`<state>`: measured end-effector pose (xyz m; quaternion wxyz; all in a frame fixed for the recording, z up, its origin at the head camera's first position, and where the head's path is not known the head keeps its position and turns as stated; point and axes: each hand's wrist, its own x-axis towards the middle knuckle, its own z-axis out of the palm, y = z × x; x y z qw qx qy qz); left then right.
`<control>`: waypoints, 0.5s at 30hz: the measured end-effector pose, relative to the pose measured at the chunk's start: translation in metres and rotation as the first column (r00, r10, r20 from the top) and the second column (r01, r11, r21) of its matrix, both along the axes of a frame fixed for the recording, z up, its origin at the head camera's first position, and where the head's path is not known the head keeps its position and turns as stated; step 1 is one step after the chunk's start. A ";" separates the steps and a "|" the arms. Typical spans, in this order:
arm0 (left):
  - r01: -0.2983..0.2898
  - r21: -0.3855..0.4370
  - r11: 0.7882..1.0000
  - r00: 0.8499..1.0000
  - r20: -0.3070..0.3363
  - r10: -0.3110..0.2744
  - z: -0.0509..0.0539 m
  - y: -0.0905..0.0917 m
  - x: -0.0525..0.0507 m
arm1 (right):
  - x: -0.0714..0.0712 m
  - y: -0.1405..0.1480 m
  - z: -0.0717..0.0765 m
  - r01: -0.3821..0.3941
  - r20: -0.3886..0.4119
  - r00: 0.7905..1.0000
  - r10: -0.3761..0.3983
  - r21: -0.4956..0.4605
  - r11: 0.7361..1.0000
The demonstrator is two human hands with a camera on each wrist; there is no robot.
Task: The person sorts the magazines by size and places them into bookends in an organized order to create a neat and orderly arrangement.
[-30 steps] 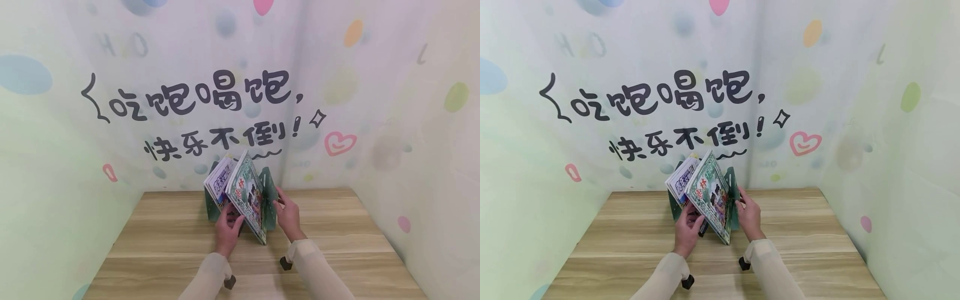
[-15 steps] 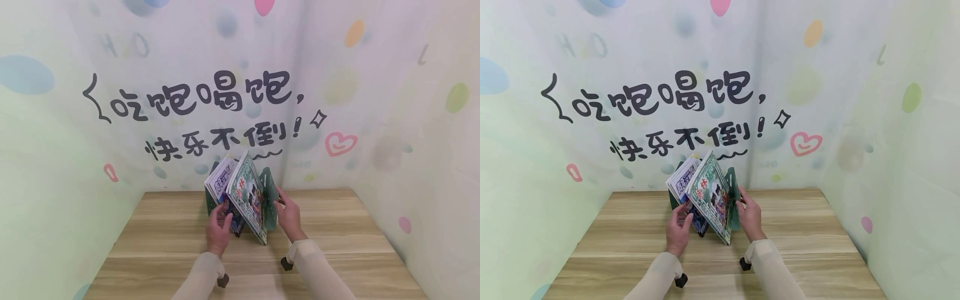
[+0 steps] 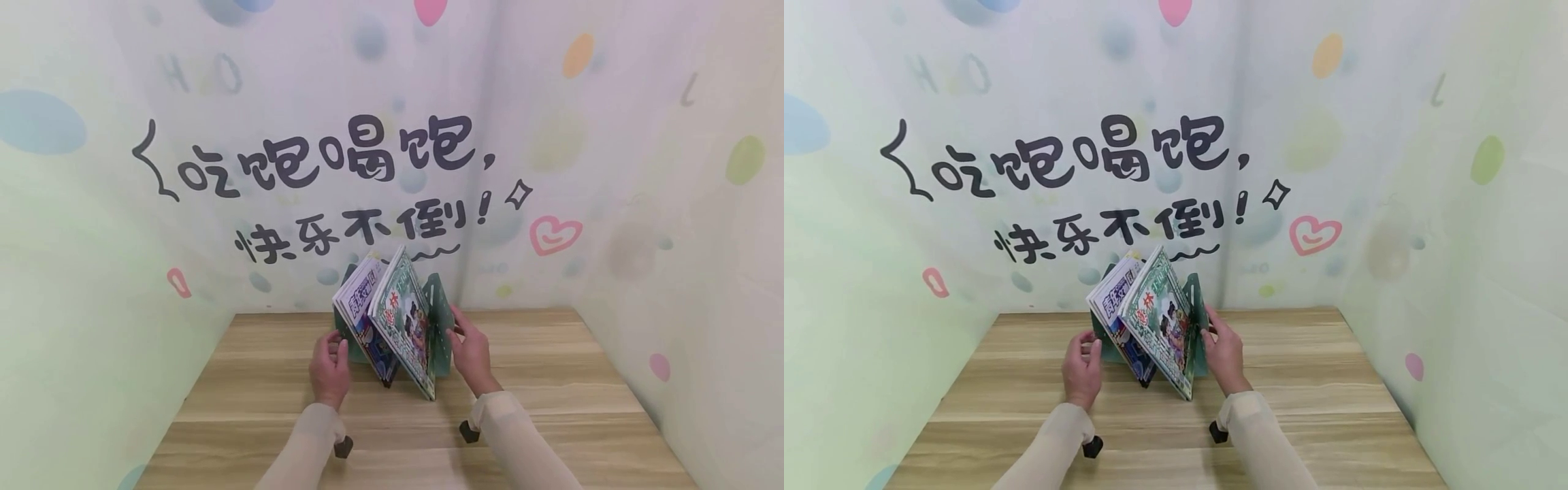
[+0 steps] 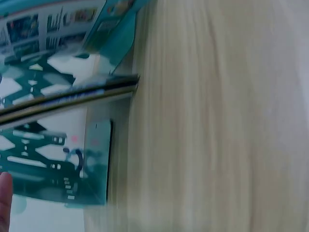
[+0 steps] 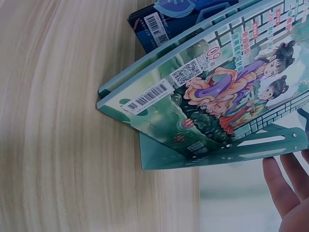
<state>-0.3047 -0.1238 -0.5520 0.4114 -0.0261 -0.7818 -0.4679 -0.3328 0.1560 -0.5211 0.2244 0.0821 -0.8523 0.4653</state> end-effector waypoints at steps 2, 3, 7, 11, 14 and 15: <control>-0.029 0.004 1.000 0.999 0.041 0.029 0.002 -0.004 -0.004 | 0.000 0.001 -0.001 0.003 -0.010 1.000 -0.003 0.019 1.000; -0.041 0.010 0.999 0.997 0.070 0.040 0.004 -0.006 -0.006 | 0.000 0.001 -0.001 0.002 -0.014 1.000 -0.001 0.026 1.000; -0.064 0.036 0.997 0.980 0.193 0.056 0.011 -0.014 -0.013 | 0.000 0.003 -0.004 -0.004 -0.033 0.999 0.005 0.054 0.999; -0.043 0.035 0.998 0.952 0.306 0.030 0.014 -0.022 -0.022 | 0.000 0.003 -0.005 0.012 -0.034 0.999 -0.009 0.075 0.997; -0.012 0.017 1.000 0.922 0.386 0.005 0.015 -0.027 -0.031 | 0.001 0.003 -0.004 0.019 -0.010 1.000 -0.018 0.069 0.997; -0.002 0.011 1.000 0.914 0.405 -0.003 0.015 -0.028 -0.033 | 0.001 0.002 -0.004 0.018 0.000 1.000 -0.018 0.064 0.998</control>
